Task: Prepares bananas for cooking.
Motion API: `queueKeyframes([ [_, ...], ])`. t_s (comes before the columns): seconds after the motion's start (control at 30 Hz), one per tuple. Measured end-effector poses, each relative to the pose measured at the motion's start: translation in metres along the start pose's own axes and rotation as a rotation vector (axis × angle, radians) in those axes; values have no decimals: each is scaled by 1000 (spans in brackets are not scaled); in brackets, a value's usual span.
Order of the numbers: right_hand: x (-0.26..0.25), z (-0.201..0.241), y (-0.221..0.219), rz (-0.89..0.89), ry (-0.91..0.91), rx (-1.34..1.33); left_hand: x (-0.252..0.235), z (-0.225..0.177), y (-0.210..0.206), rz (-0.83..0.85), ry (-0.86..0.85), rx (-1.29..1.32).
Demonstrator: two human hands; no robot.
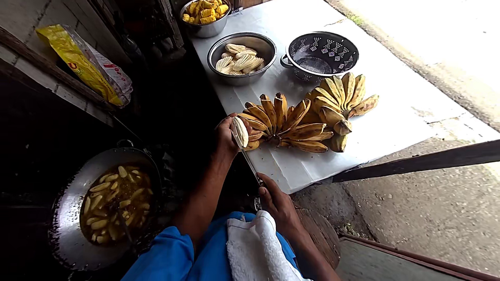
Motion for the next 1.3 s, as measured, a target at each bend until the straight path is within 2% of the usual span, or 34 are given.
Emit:
queueKeyframes([
  [0.17, -28, 4, 0, -1, 3, 6, 13, 19, -7, 116, 48, 65],
  [0.33, -10, -6, -4, 27, -30, 40, 15, 5, 2, 61, -17, -33],
  [0.43, -35, -3, -3, -14, -18, 74, 39, 13, 3, 128, -16, -106],
  [0.5, -52, -1, 0, -43, -28, 100, 49, 20, -1, 105, 6, -111],
  [0.7, -33, -16, -5, -16, -50, 87, 40, 8, 4, 41, -36, -86],
  [0.87, -67, -16, -6, -15, -86, 111, 43, 27, 9, 48, -20, -117],
  [0.93, -59, -9, -7, 19, -57, 55, 34, 27, 11, 12, 13, -80],
  [1.03, -31, 6, -6, 116, 42, -165, 16, 17, 19, -58, 51, -36],
  [1.17, -24, 14, 7, 135, 83, -409, 4, 1, 29, 84, 15, 18],
  [1.3, -33, 12, 17, 99, 56, -470, -3, -8, 23, 222, -57, 90],
])
Point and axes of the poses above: each hand's wrist, its own x-axis away from the middle knuckle, its own y-axis out of the back of the hand, z = x × y, the point moved 8 cm from there along -x, towards the middle knuckle, and after that the axes turned 15 degrees about -y, right-handed, at the moved point
